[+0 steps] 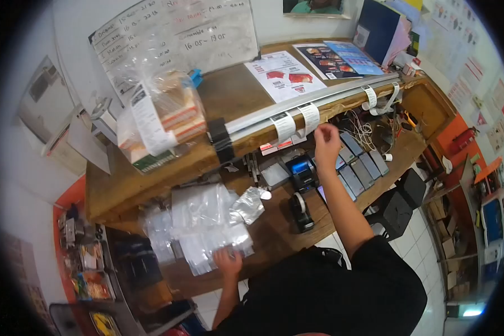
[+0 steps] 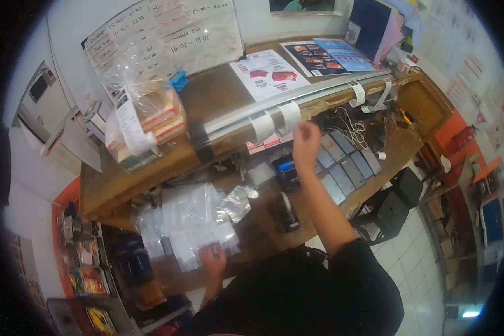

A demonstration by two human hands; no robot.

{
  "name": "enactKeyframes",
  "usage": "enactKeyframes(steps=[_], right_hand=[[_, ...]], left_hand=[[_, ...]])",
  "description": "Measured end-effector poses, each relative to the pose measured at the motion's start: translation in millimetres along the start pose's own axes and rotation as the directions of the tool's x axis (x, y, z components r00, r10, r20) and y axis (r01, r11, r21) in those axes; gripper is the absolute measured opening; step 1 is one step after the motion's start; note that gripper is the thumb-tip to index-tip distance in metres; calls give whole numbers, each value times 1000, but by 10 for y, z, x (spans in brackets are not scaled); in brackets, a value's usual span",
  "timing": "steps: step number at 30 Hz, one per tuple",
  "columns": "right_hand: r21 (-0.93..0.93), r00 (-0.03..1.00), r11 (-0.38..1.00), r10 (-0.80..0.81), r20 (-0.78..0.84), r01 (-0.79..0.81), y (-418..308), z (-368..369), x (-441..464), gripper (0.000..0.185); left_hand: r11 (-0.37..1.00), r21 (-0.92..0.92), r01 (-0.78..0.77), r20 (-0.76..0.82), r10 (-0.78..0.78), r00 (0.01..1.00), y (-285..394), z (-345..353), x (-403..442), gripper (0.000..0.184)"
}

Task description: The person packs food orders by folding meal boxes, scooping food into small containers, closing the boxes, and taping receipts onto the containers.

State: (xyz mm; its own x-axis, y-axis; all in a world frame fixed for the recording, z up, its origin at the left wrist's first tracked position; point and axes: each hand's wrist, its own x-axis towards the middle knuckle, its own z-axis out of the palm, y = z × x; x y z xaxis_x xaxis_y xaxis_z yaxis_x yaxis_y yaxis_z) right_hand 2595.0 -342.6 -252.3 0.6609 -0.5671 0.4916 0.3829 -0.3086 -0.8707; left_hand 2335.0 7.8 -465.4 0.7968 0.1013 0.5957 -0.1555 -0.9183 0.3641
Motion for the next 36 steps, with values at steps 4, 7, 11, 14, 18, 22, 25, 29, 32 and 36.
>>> enactKeyframes(steps=[4, 7, 11, 14, 18, 22, 25, 29, 32, 36], right_hand=[[77, 992, 991, 117, -44, -113, 296, 32, 725, 27], [162, 944, 936, 289, 158, -313, 354, 21, 739, 39], [268, 909, 899, 254, 329, -348, 161, -39, 726, 41], [302, 875, 873, 237, 421, -382, 280, -99, 748, 37], [328, 819, 836, 225, 527, -441, 303, -173, 723, 29], [353, 806, 809, 231, 544, -470, 290, -178, 717, 26], [364, 787, 776, 261, 559, -515, 312, -176, 726, 25], [370, 792, 780, 248, 559, -505, 353, -156, 723, 23], [387, 795, 767, 251, 552, -511, 386, -137, 706, 24], [386, 804, 772, 259, 536, -506, 399, -123, 717, 23]], left_hand=[[950, -256, -178, -253, 112, 961, 1260, 88, 1743, 36], [932, -199, -303, -235, 255, 938, 2142, 70, 2792, 56], [975, 29, -221, -130, 223, 966, 2583, 335, 3218, 56], [974, 128, -185, -107, 199, 974, 2603, 447, 3221, 54], [974, 142, -175, -161, 198, 967, 2666, 455, 3312, 51], [980, 138, -141, -196, 166, 966, 2715, 487, 3344, 45], [979, 152, -136, -198, 165, 966, 2719, 495, 3346, 43], [984, 115, -138, -199, 159, 967, 2650, 482, 3322, 43], [983, 87, -165, -214, 180, 960, 2603, 480, 3320, 42], [983, 113, -145, -199, 165, 966, 2665, 432, 3368, 41]])
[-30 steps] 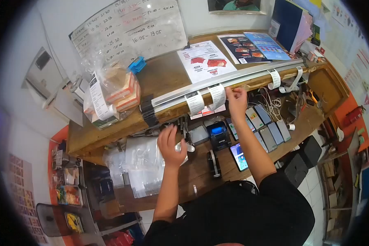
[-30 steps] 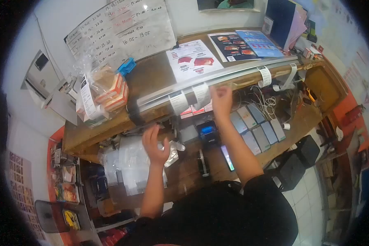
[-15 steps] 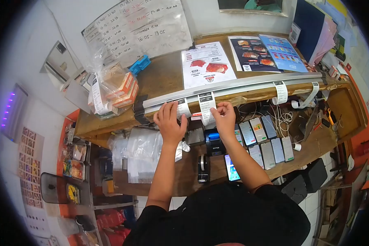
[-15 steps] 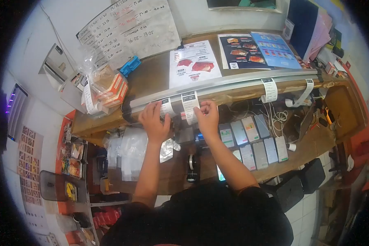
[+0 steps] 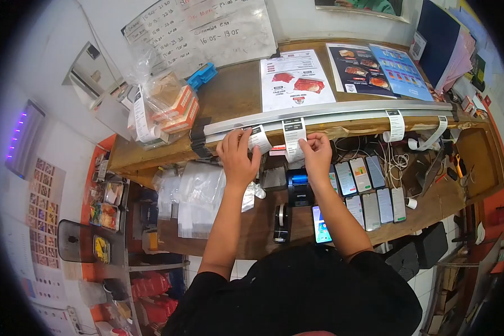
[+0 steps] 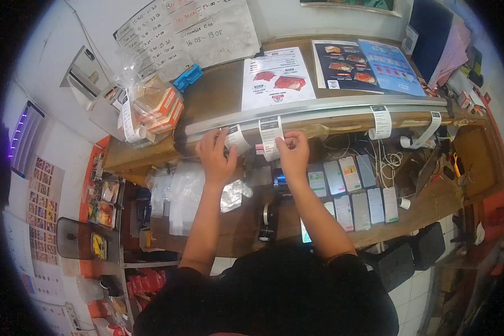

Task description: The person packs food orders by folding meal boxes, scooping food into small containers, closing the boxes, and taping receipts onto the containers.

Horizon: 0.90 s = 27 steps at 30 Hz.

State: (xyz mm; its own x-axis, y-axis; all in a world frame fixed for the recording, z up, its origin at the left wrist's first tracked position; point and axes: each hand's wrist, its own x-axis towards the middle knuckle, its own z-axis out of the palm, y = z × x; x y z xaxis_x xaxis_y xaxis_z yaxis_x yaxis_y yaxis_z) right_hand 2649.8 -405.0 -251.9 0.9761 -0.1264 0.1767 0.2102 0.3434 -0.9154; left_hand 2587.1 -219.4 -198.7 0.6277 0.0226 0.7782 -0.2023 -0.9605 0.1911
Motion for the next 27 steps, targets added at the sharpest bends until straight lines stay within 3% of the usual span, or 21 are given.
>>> enactKeyframes(steps=[9, 14, 19, 27], right_hand=[[-63, 1000, 998, 8, -10, -8, -37, -26, 14, 19], [-84, 1000, 996, 7, -27, -9, -52, -1, 2, 19], [-18, 1000, 1000, 24, -8, -24, -104, 22, -22, 20], [-56, 1000, 998, 30, 1, -30, -59, 19, 5, 20]], left_hand=[[985, -168, -42, 44, 50, 998, -269, -74, 98, 42], [992, -121, -47, 79, 57, 995, -234, -103, 113, 43], [995, 46, -87, 72, 84, 994, -118, -101, 68, 50], [990, 50, -135, 119, 128, 985, -154, -143, 12, 56]])
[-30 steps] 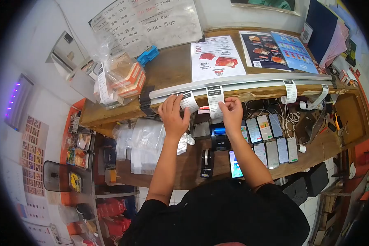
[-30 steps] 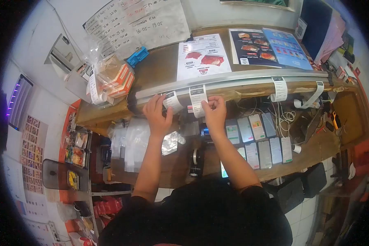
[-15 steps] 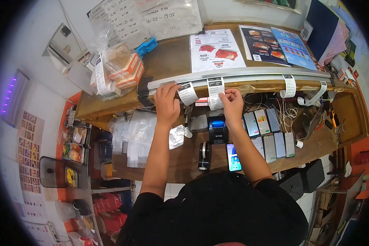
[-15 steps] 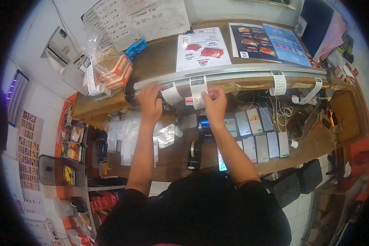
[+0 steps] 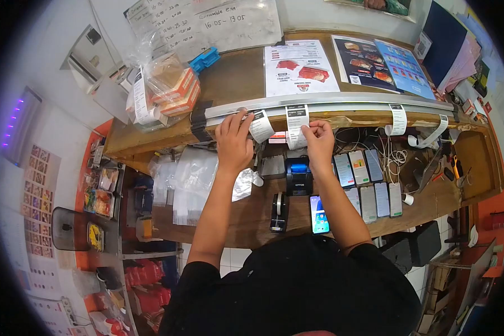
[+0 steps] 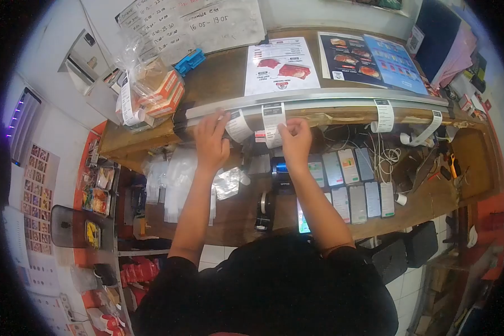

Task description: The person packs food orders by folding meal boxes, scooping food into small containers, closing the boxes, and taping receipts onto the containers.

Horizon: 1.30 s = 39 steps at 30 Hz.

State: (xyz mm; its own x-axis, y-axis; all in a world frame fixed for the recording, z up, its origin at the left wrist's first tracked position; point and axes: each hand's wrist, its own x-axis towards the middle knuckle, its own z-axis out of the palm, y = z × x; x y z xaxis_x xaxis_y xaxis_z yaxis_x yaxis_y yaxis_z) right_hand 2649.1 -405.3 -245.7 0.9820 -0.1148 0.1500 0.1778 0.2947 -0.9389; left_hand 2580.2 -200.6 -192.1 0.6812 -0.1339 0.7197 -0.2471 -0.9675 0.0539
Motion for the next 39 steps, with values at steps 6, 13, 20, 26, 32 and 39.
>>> enactKeyframes(steps=[6, 13, 20, 26, 32, 39], right_hand=[[32, 1000, 999, 2, -1, -2, 16, -4, 20, 19], [-15, 996, 996, -89, 25, 89, -114, 7, -66, 20], [-199, 985, 971, -112, 127, 136, -321, 26, -37, 37], [-292, 980, 946, -92, 176, 142, -309, 40, -17, 43], [-382, 969, 892, -204, 140, 243, -244, -27, -73, 44], [3, 976, 983, -185, 117, 186, -368, 71, -393, 20]], left_hand=[[999, -45, 3, -20, -4, 1000, -23, 35, -11, 55], [996, -90, 8, -78, -15, 997, -62, 75, -6, 52], [983, -164, 81, -175, -109, 978, 111, 100, -105, 46], [548, -682, 484, -66, -705, 706, 365, 427, -287, 43], [-162, -907, 388, 392, -658, 642, 409, 19, -128, 37], [-227, -891, 394, 447, -597, 666, 591, -193, -15, 41]])
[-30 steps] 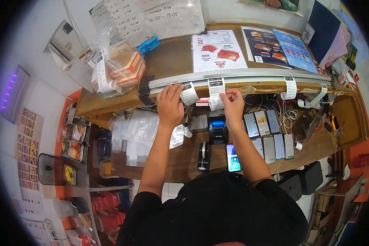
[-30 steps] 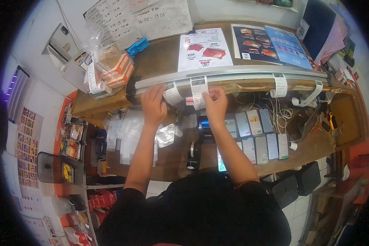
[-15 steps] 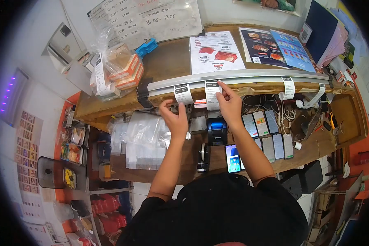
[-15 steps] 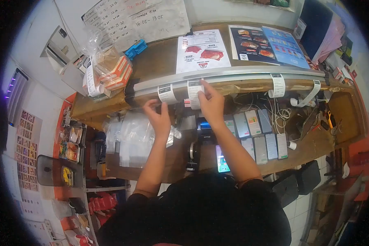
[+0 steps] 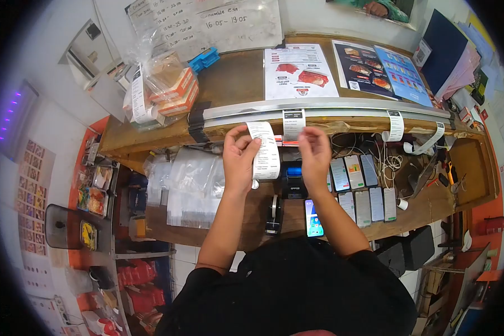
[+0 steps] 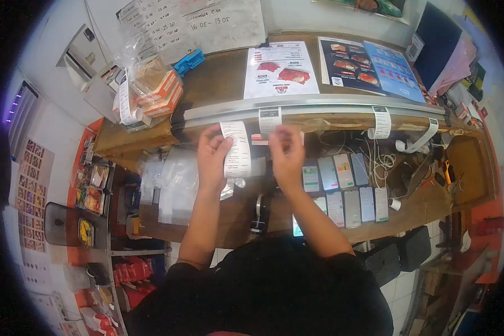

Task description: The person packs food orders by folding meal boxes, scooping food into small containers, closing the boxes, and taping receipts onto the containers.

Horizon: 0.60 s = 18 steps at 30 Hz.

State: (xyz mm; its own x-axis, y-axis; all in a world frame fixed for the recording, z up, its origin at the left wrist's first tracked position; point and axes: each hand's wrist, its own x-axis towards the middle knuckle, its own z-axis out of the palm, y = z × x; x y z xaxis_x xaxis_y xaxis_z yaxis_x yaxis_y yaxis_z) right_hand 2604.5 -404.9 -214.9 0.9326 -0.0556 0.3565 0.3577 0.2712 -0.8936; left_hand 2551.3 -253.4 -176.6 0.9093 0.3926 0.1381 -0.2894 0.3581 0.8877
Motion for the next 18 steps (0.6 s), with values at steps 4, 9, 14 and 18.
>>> enactKeyframes(steps=[4, 9, 14, 18], right_hand=[[309, 904, 891, 206, 375, -332, -366, 101, -20, 23], [186, 905, 982, -61, 422, -21, -493, -89, 319, 28], [162, 926, 985, -118, 359, 63, -876, -442, 1039, 65], [29, 864, 984, -169, 474, 176, -868, -909, 1765, 91]], left_hand=[[997, 8, -79, 43, 78, 996, 9, 170, -6, 45], [997, 20, -68, 154, 64, 986, 94, 238, -86, 48], [992, 121, -46, 107, 32, 994, -300, -100, -307, 41], [974, 200, 110, -7, -111, 994, -610, -578, -662, 35]])
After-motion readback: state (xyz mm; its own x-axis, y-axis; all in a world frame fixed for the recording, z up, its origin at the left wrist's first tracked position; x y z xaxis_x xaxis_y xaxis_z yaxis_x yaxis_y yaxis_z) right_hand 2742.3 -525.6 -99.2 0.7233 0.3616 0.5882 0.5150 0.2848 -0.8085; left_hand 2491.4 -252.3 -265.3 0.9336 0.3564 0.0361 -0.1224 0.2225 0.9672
